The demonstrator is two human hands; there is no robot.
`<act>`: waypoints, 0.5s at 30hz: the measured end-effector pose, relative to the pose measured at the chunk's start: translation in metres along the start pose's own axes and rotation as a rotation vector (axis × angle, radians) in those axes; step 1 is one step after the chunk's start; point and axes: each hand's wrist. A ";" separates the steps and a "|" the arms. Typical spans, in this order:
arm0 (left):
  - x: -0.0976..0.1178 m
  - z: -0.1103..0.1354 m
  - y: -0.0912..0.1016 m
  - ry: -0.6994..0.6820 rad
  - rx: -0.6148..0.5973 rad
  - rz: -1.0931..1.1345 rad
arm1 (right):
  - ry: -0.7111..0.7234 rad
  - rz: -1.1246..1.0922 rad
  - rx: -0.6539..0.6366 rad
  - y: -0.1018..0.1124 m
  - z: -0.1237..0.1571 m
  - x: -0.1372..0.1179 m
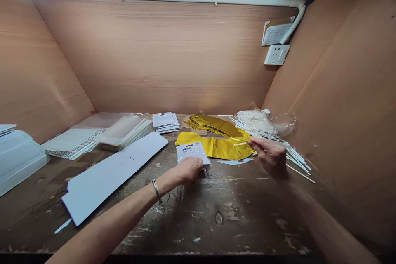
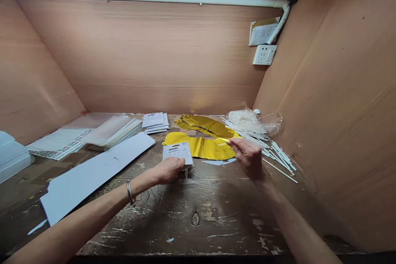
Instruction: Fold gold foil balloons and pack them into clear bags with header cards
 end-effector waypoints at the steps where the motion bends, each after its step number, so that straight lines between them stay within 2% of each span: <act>1: 0.000 -0.004 0.007 0.001 -0.021 0.001 | -0.017 -0.081 0.073 0.004 0.001 -0.018; 4: 0.003 -0.015 0.023 -0.006 -0.110 -0.126 | -0.009 -0.241 0.162 0.010 0.003 -0.063; 7: 0.007 -0.019 0.032 -0.039 -0.131 -0.219 | 0.044 -0.303 0.141 0.006 0.005 -0.085; 11: 0.009 -0.020 0.033 -0.036 -0.111 -0.250 | 0.196 -0.289 0.095 -0.014 0.011 -0.083; 15: 0.007 -0.020 0.027 -0.057 -0.108 -0.240 | 0.520 -0.088 -0.026 -0.036 0.020 -0.072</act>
Point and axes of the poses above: each hand's wrist, its own z-axis away from the middle knuckle, its own y-axis out of the back of the hand, x = y × z, and after that the axes turned 2 degrees about y, right-handed
